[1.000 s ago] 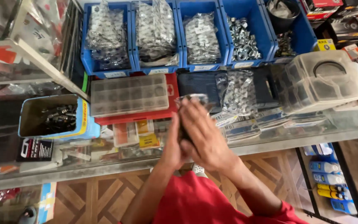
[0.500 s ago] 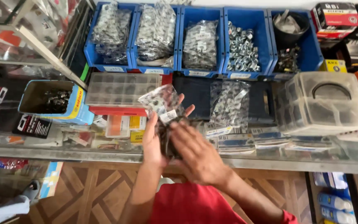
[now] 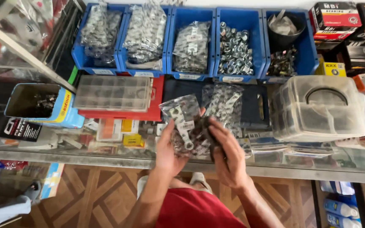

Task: The person sorts and organizes small hardware items, such as nuts and bolts, from blue storage bins into clear plastic bags. They handle the bags with both hands, arranging them on a glass counter in a hardware store setting.

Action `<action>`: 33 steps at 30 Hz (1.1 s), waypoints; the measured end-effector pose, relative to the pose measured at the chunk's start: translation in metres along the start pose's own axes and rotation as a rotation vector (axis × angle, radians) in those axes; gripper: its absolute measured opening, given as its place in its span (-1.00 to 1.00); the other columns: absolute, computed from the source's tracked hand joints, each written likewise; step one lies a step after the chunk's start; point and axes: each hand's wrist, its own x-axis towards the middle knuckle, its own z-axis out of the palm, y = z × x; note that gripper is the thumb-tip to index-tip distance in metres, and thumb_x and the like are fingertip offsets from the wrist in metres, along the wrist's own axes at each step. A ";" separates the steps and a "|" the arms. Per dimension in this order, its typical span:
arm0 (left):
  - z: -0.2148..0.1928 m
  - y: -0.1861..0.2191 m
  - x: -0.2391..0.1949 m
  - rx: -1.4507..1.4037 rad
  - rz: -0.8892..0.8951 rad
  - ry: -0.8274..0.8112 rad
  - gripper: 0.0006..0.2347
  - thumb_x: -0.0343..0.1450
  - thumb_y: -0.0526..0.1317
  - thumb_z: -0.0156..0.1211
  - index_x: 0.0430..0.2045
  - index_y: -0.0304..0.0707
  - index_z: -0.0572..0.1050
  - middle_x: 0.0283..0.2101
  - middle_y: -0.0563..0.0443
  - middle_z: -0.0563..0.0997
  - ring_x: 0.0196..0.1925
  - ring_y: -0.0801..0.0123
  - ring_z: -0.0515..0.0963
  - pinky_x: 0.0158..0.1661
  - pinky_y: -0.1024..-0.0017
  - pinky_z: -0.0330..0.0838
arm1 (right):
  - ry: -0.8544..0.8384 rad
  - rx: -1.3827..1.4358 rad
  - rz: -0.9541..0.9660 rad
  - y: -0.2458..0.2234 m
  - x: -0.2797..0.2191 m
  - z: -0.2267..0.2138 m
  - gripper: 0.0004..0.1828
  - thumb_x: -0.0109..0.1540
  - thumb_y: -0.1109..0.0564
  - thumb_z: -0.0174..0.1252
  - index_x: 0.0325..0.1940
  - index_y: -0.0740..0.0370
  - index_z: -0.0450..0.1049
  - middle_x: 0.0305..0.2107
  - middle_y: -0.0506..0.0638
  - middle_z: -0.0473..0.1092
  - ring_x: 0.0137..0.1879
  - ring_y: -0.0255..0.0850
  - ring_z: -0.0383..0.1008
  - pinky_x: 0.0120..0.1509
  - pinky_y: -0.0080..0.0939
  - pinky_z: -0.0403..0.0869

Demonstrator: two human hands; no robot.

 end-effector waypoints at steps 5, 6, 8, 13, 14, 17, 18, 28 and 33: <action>-0.032 -0.019 0.014 0.077 -0.052 -0.048 -0.41 0.44 0.14 0.08 0.16 -0.44 0.46 0.20 -0.47 0.52 0.22 -0.26 0.51 0.20 -0.06 0.36 | 0.057 -0.123 -0.082 -0.009 0.031 -0.001 -0.59 0.33 0.36 -0.14 0.23 0.64 0.32 0.28 0.51 0.27 0.41 0.44 0.28 0.42 0.32 0.33; -0.045 -0.024 0.016 0.145 -0.074 -0.074 -0.42 0.46 0.17 0.06 0.11 -0.45 0.49 0.14 -0.46 0.57 0.17 -0.23 0.56 0.17 -0.03 0.39 | 0.014 -0.139 -0.109 -0.010 0.037 0.001 -0.57 0.32 0.39 -0.13 0.27 0.64 0.31 0.30 0.50 0.25 0.44 0.46 0.23 0.45 0.35 0.28; -0.055 -0.026 0.024 0.128 -0.084 -0.055 -0.45 0.46 0.16 0.08 0.09 -0.42 0.52 0.13 -0.44 0.58 0.14 -0.18 0.58 0.13 0.04 0.44 | -0.083 -0.218 -0.160 -0.002 0.040 0.009 -0.52 0.23 0.47 -0.13 0.24 0.59 0.38 0.27 0.47 0.29 0.43 0.41 0.26 0.47 0.35 0.26; -0.031 0.001 0.006 0.110 -0.081 -0.081 -0.52 0.43 0.23 0.08 -0.11 -0.21 0.55 -0.08 -0.04 0.63 -0.17 0.39 0.57 -0.13 0.49 0.40 | -0.428 -0.204 -0.146 -0.031 0.020 0.018 -0.46 0.21 0.42 -0.04 0.31 0.54 0.31 0.34 0.41 0.21 0.56 0.25 0.10 0.62 0.27 0.25; -0.021 0.009 0.002 0.154 0.002 -0.014 -0.57 0.44 0.10 0.06 0.00 -0.26 0.52 0.02 -0.06 0.61 -0.05 0.30 0.54 -0.02 0.41 0.35 | -0.423 -0.180 -0.123 -0.035 0.015 0.015 -0.49 0.08 0.44 0.03 0.15 0.47 0.43 0.26 0.31 0.31 0.49 0.24 0.21 0.53 0.23 0.31; 0.006 0.031 -0.008 0.305 0.055 0.196 -0.52 0.38 -0.02 0.07 0.17 -0.25 0.48 0.23 -0.06 0.55 0.20 0.23 0.48 0.14 0.31 0.27 | -0.253 -0.126 -0.006 -0.012 0.001 0.004 -0.66 0.06 0.46 0.13 -0.12 0.30 0.57 0.03 0.11 0.48 0.17 0.01 0.45 0.20 -0.09 0.54; 0.014 0.037 -0.012 0.407 0.021 0.345 -0.44 0.30 -0.02 0.10 0.23 -0.19 0.47 0.34 -0.04 0.52 0.33 0.26 0.44 0.20 0.29 0.25 | -0.094 -0.091 0.094 0.002 -0.005 -0.001 -0.74 0.15 0.47 0.17 -0.24 0.20 0.60 -0.11 0.01 0.54 -0.08 -0.22 0.59 -0.06 -0.36 0.70; -0.015 0.040 0.033 0.360 0.192 0.055 -0.52 0.33 -0.12 0.44 0.06 -0.48 0.52 -0.14 -0.38 0.67 -0.18 0.00 0.70 -0.25 0.29 0.58 | 0.051 0.226 0.736 0.012 0.015 0.038 -0.47 0.10 0.05 0.39 0.14 0.20 0.56 -0.21 0.17 0.58 -0.09 -0.12 0.51 0.02 -0.04 0.53; 0.002 0.072 0.026 0.325 0.221 -0.164 -0.78 0.36 -0.16 0.47 -0.49 -0.39 0.60 -0.56 -0.21 0.64 -0.58 0.27 0.64 -0.52 0.42 0.53 | 0.243 0.227 0.860 0.019 0.025 0.061 -0.67 0.09 0.27 0.45 -0.09 0.40 0.61 -0.48 0.23 0.52 -0.43 -0.15 0.50 -0.45 -0.10 0.52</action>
